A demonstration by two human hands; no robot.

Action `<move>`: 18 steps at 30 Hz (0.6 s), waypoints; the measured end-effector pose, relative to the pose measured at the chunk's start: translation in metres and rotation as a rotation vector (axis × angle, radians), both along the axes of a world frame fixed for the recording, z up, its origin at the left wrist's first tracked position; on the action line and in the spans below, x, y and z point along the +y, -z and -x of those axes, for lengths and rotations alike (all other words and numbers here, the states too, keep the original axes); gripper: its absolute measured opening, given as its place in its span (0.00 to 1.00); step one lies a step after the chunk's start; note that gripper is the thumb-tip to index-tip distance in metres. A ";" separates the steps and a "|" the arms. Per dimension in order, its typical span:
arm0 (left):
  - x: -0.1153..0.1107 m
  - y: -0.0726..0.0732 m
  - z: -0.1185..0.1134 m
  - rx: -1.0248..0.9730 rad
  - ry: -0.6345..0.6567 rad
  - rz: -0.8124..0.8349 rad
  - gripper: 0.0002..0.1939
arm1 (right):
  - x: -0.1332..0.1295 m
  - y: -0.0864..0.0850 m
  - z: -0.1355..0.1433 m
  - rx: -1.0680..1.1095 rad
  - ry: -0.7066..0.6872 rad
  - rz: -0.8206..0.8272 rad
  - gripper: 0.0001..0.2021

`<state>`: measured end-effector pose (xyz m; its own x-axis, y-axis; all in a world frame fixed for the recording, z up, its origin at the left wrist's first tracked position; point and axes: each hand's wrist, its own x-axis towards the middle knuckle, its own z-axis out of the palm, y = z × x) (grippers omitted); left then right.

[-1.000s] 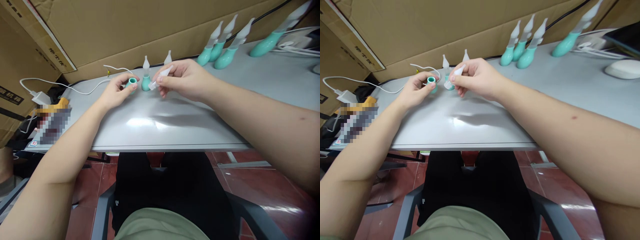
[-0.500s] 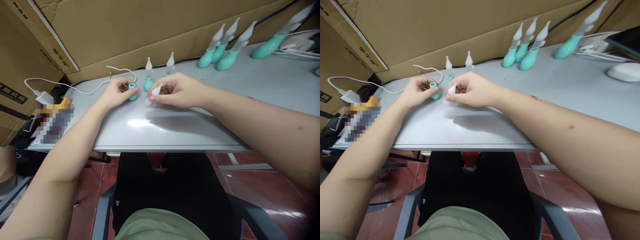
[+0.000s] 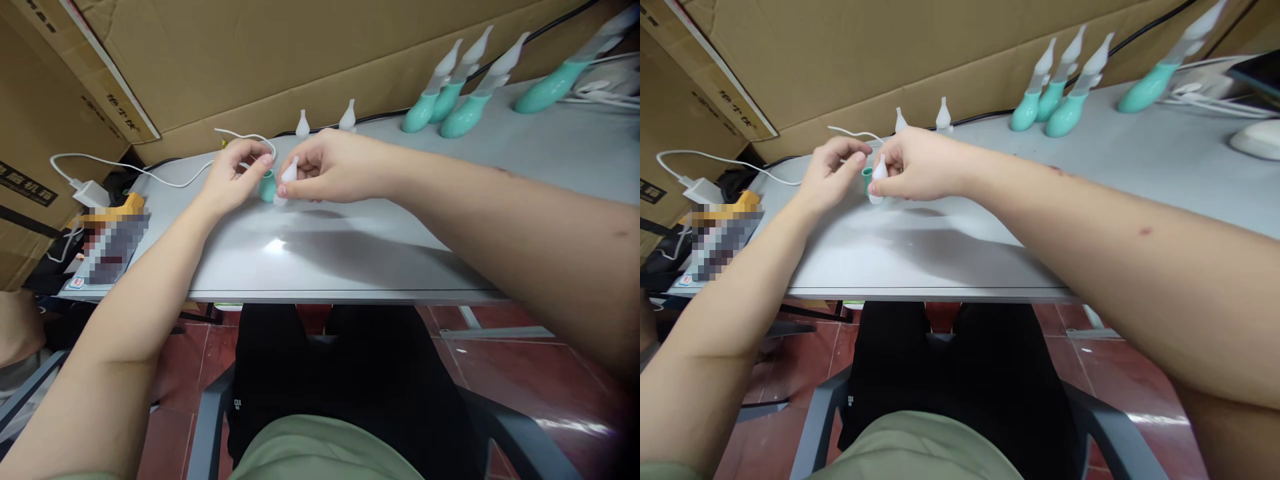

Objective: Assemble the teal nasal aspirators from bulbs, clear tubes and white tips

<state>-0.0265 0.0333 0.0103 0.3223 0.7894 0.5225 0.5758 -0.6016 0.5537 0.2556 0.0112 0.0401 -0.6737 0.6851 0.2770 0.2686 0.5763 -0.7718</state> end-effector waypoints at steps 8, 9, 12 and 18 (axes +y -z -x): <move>-0.041 -0.023 -0.005 0.003 0.169 0.115 0.45 | -0.018 0.024 0.006 0.363 -0.018 0.100 0.17; -0.044 -0.024 -0.007 0.005 0.201 0.150 0.44 | -0.019 0.026 0.007 0.366 -0.012 0.111 0.16; -0.049 -0.024 -0.013 -0.011 0.240 0.177 0.38 | -0.018 0.030 0.010 0.351 -0.005 0.145 0.13; -0.050 -0.026 -0.013 -0.082 0.226 0.218 0.35 | -0.018 0.031 0.010 0.407 0.027 0.124 0.13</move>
